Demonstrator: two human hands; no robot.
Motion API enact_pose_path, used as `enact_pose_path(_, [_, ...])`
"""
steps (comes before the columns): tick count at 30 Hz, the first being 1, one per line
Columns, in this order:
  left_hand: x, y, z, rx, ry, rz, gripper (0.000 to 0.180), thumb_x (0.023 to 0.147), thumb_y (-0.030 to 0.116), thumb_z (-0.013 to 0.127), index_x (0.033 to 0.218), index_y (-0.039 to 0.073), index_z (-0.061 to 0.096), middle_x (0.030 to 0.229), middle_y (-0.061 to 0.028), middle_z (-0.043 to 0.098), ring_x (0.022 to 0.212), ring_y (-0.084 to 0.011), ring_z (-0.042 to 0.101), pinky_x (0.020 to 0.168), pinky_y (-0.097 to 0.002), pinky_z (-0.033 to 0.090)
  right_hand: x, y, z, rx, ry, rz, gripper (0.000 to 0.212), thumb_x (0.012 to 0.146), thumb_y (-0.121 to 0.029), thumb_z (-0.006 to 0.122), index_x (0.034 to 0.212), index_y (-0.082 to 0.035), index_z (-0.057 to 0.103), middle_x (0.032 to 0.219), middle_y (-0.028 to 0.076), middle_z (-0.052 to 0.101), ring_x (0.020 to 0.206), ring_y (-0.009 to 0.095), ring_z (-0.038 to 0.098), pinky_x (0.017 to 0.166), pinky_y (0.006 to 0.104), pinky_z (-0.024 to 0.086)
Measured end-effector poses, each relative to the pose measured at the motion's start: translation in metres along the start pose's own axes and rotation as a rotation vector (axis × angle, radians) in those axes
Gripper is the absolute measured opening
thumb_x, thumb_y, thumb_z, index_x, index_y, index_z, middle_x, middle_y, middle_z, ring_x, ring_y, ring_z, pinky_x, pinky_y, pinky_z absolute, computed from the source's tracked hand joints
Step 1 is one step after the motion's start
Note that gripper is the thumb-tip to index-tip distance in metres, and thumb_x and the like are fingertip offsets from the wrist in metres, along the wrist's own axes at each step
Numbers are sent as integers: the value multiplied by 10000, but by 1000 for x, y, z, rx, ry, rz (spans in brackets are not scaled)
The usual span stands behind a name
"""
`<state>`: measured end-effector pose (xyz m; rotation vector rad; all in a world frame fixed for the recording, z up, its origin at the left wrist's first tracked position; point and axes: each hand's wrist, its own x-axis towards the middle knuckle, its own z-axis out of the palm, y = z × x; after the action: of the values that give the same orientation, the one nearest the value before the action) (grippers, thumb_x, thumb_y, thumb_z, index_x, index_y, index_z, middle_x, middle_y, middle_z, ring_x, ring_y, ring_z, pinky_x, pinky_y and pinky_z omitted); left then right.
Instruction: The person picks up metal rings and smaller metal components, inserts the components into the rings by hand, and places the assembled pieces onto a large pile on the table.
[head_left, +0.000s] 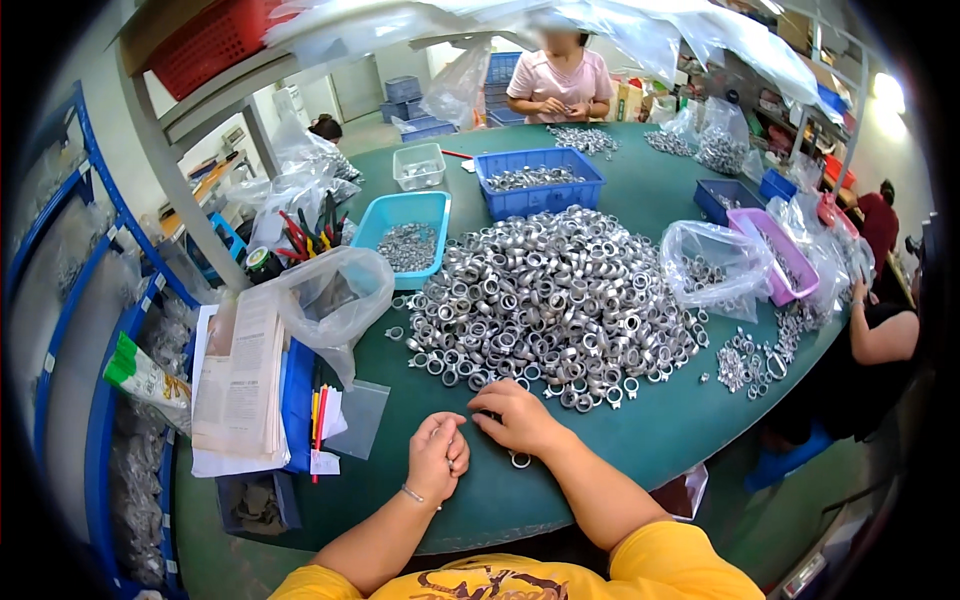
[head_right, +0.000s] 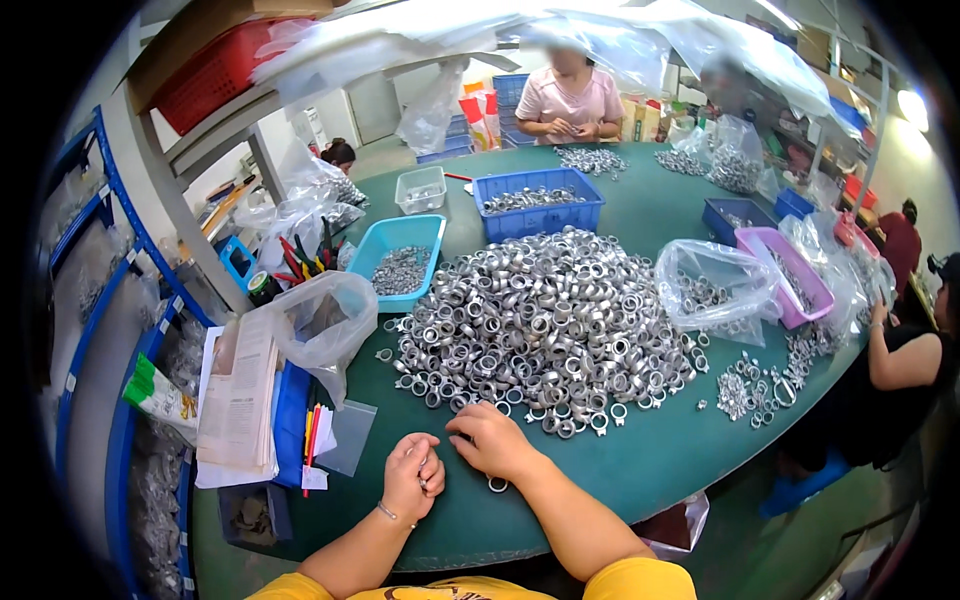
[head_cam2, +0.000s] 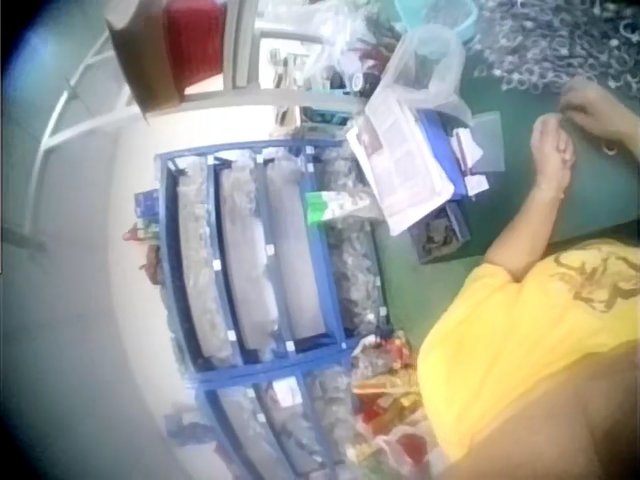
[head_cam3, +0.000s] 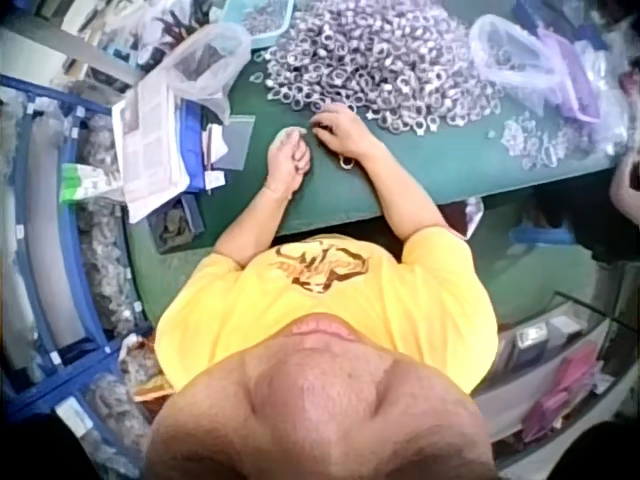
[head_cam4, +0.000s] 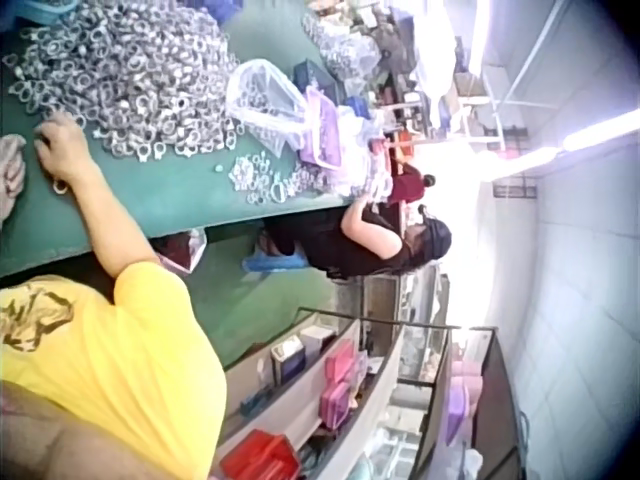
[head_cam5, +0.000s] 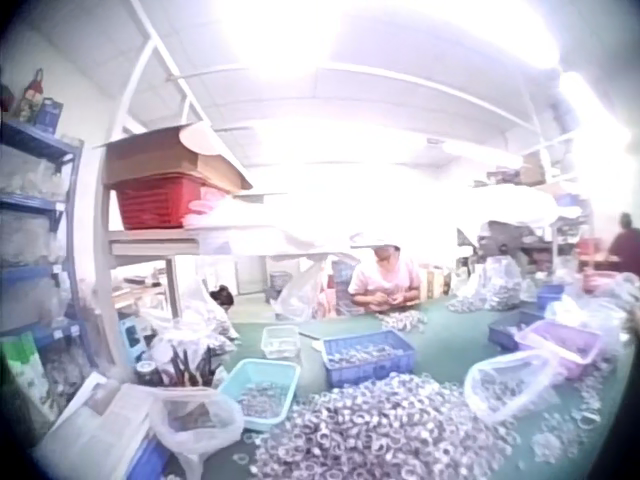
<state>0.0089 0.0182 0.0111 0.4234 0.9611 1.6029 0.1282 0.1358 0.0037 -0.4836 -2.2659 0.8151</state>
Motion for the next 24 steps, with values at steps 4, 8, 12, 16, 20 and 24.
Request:
enact_pose_path(4, [-17,3,27,-83,-214,-56,117,893,116,445,981,63,501,534,-18,347,418,-117,335,384,-243,273,1,4,-1,22,155,19,100,740,-74,616,836,-52,635,810,95,606,781,276,577,680,357,473])
enact_pose_path(8, [-42,27,76,-35,-672,34,117,865,66,483,954,19,541,524,-38,392,443,-127,369,402,-261,278,2,2,-1,78,146,77,99,750,-70,611,845,-49,632,822,105,611,769,283,587,683,352,479])
enact_pose_path(12, [-55,52,134,411,-1172,794,184,741,113,604,905,33,625,704,-96,549,611,-251,534,515,-333,420,6,-4,2,115,104,56,99,758,-62,607,852,-39,627,825,113,612,756,289,593,671,346,485])
enact_pose_path(16, [-73,88,172,658,-1397,1319,198,772,198,536,885,46,595,632,-3,447,519,-151,469,419,-276,332,3,-5,-5,166,137,126,101,760,-35,622,860,-23,635,766,86,604,661,195,580,592,282,463])
enact_pose_path(20, [-76,116,163,909,-1352,1582,208,701,200,572,848,56,598,622,12,439,509,-122,445,407,-250,282,4,-6,-4,154,106,112,109,762,-40,614,869,-25,635,780,97,608,655,210,596,583,280,476])
enact_pose_path(24, [-74,120,148,972,-930,1951,165,670,173,580,781,53,597,589,16,433,479,-107,400,395,-243,236,7,-9,-1,237,79,232,110,755,-23,617,863,-17,634,735,80,587,619,175,581,556,266,460])
